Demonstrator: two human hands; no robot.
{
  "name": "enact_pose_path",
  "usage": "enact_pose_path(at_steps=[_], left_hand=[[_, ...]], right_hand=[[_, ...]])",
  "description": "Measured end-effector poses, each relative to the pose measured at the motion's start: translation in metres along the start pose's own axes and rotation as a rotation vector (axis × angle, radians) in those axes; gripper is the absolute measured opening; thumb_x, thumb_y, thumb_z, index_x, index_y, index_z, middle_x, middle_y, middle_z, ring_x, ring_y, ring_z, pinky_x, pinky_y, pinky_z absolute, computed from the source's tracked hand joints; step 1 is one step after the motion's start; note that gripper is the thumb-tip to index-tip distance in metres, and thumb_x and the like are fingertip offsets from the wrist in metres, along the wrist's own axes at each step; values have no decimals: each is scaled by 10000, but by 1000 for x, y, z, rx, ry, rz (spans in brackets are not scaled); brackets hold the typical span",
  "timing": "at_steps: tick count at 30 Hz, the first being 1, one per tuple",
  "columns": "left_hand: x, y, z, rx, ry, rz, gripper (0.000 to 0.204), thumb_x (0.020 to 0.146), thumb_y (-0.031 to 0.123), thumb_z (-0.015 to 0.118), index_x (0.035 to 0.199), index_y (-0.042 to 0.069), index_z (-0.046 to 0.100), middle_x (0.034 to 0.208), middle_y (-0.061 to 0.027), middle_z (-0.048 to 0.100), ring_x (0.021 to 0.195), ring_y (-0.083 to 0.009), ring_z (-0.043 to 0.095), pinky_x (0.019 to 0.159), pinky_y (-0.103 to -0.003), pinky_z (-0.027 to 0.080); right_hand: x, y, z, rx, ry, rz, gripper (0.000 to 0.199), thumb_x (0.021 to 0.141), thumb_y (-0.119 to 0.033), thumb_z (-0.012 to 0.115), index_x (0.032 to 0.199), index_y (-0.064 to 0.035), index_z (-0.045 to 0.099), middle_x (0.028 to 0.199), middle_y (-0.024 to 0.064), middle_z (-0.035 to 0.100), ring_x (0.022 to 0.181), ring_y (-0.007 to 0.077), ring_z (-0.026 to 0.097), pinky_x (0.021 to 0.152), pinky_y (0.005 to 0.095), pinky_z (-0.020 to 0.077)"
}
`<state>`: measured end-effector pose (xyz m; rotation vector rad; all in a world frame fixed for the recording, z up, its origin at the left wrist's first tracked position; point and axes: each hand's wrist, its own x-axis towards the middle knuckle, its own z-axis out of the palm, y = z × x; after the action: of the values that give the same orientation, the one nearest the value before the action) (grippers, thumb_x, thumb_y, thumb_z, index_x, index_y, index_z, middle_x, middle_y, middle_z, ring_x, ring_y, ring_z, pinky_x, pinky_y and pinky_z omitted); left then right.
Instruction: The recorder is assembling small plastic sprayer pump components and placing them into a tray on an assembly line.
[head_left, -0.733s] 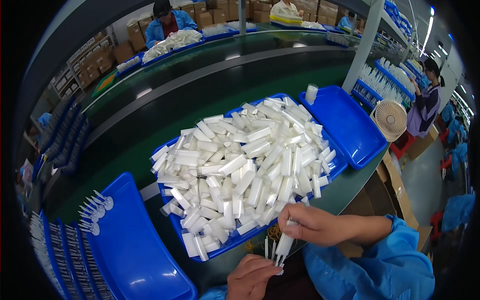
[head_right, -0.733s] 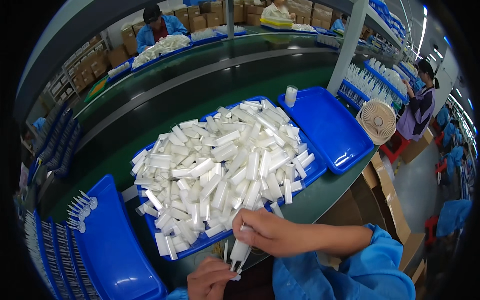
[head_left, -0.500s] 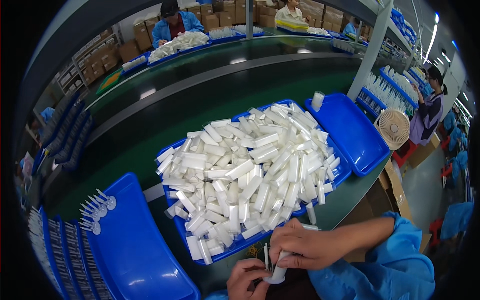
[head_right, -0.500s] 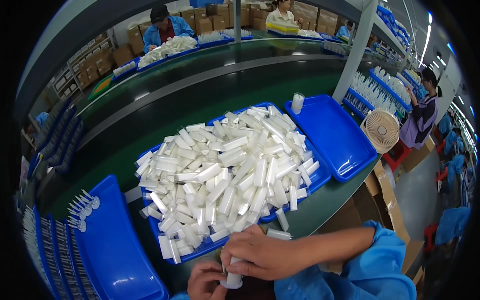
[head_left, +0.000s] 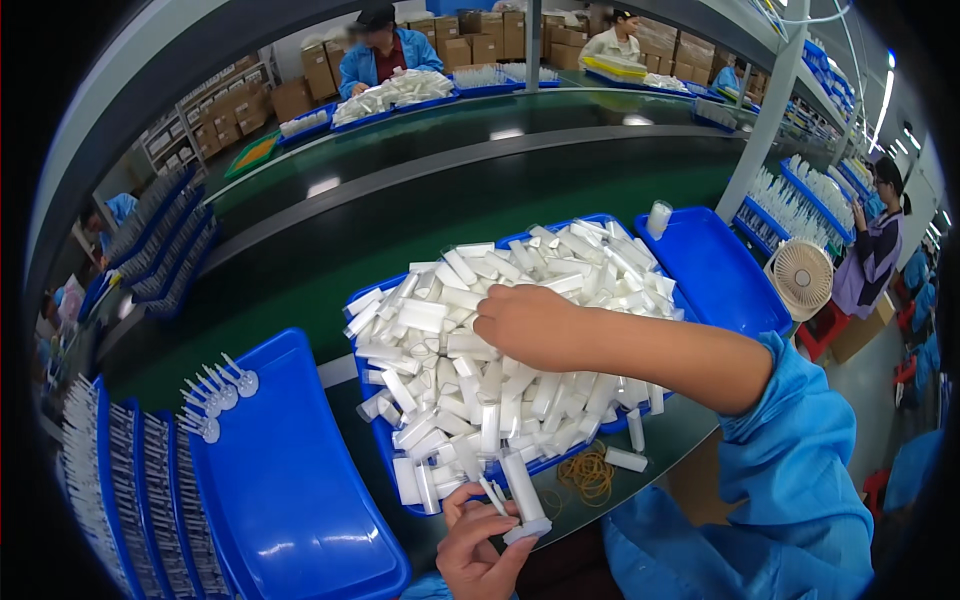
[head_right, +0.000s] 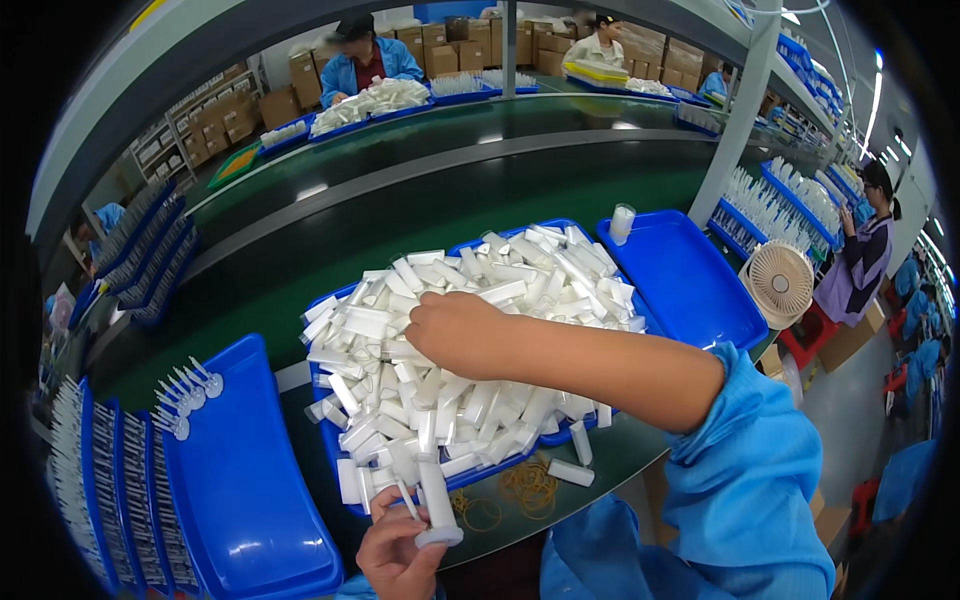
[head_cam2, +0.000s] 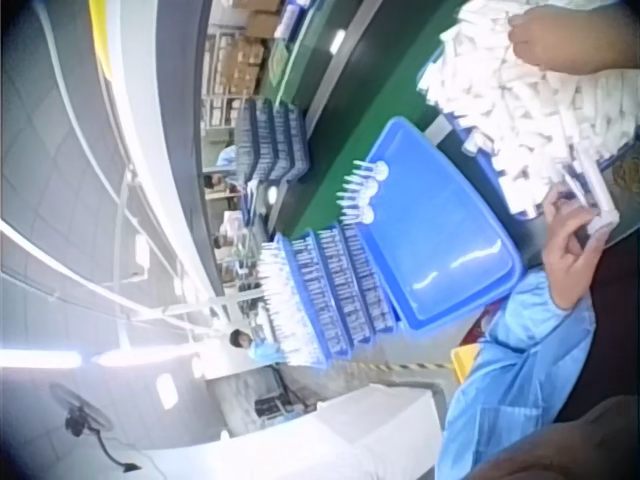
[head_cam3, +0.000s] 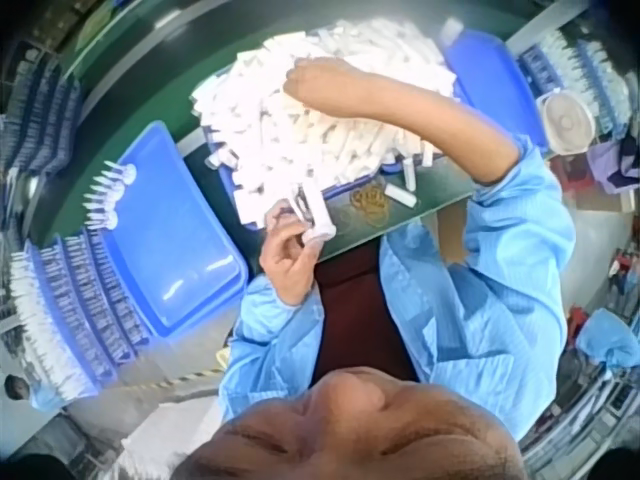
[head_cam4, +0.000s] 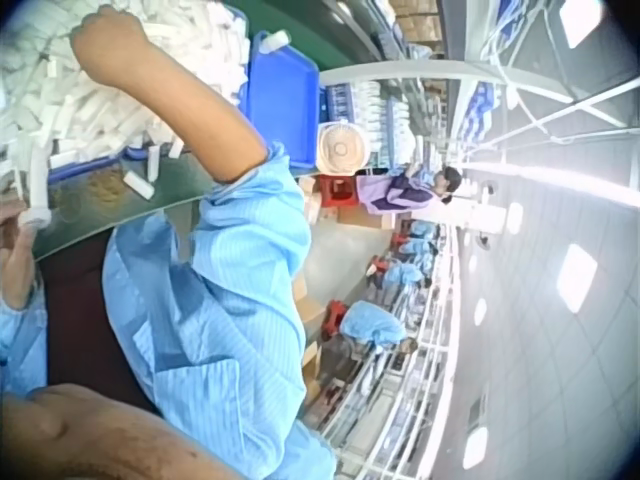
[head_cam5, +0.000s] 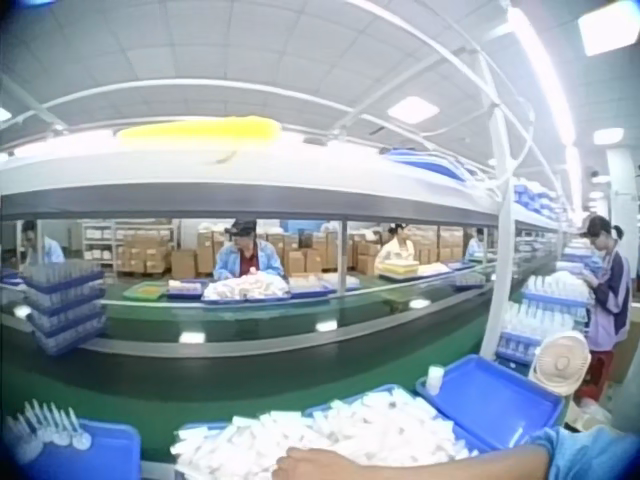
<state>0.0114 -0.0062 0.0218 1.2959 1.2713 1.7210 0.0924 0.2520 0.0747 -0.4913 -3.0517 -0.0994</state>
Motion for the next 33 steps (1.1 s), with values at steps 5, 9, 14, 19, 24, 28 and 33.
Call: enact_pose_path(at_steps=[5,9,14,19,24,28,33], left_hand=[[5,1,-4,107,-14,62,222,666,-78,655,869,6,628,859,-104,603,1018,-283,464,886,-411,357],[8,-1,6,89,-11,19,213,685,-64,651,886,-2,620,866,-102,591,1020,-281,464,880,-385,364],[13,0,9,125,65,5,199,712,-55,634,901,-2,602,885,-102,578,1033,-265,457,891,-362,358],[13,-3,12,146,127,19,168,733,-32,625,893,14,604,879,-99,580,999,-263,466,888,-373,355],[16,0,5,312,59,194,93,765,51,639,857,50,625,832,-74,588,939,-267,490,882,-413,345],[17,-2,7,372,44,275,57,773,82,635,829,74,635,820,-69,598,838,-252,522,867,-437,345],[20,-1,12,364,23,340,81,757,58,624,832,85,637,832,-80,608,775,-246,541,844,-438,352]], right_hand=[[-12,-17,-16,232,150,93,217,719,-63,584,932,-31,560,916,97,585,900,257,569,698,359,496],[-8,-5,4,41,110,46,234,722,-74,583,953,-37,567,901,94,607,909,258,578,706,361,502],[4,-15,-6,-14,-150,-58,247,731,-81,580,972,-27,580,888,117,628,889,264,591,699,366,507],[2,-9,-5,4,-234,-26,266,739,-86,586,994,-13,565,852,147,628,885,282,606,689,376,509],[-8,-19,-20,418,-49,132,432,752,-51,557,1177,-46,483,845,140,617,756,270,616,632,358,488],[-31,-35,-24,1460,-10,316,505,815,-56,527,1302,-98,400,765,42,557,585,124,509,516,260,397],[-52,-50,-20,2132,-115,416,476,870,-96,534,1316,-54,374,801,6,504,609,53,401,522,191,306]])
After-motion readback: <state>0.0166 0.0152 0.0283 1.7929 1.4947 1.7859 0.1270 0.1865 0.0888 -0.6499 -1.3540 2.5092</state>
